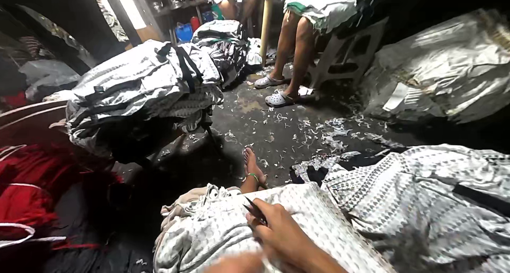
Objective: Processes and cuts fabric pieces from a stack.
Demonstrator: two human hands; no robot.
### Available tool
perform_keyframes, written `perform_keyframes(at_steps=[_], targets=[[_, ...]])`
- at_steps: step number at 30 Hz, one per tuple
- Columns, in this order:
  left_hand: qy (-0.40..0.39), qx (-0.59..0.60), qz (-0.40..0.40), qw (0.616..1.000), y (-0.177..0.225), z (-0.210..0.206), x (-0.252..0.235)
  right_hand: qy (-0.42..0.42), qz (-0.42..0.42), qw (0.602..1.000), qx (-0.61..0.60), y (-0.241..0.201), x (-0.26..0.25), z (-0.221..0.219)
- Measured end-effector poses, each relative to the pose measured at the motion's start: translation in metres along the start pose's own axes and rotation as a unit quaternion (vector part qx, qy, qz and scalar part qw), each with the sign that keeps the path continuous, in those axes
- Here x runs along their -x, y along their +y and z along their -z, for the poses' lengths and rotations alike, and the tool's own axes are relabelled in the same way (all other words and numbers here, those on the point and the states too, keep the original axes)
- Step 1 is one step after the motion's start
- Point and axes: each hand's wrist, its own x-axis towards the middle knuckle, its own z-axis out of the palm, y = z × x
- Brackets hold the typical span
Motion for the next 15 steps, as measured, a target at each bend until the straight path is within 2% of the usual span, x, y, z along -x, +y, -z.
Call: perform_keyframes(at_steps=[2, 3, 4, 9, 15], targets=[[0.158, -0.109, 0.142, 0.971, -0.040, 0.030, -0.006, 0.018, 0.006, 1.000, -0.019, 0.007, -0.003, 0.002], [0.223, -0.150, 0.180, 0.946, -0.063, 0.034, -0.007, 0.020, 0.002, 0.999, -0.025, 0.008, -0.004, 0.003], [0.252, -0.161, 0.203, 0.932, -0.079, 0.035, -0.007, 0.023, -0.001, 0.999, -0.028, 0.009, -0.005, 0.004], [0.248, -0.124, 0.223, 0.934, -0.106, 0.020, 0.014, 0.025, -0.004, 0.999, -0.032, 0.009, -0.008, 0.001], [0.309, -0.190, 0.188, 0.913, -0.089, 0.021, 0.039, 0.020, -0.003, 0.999, -0.026, 0.004, -0.010, -0.001]])
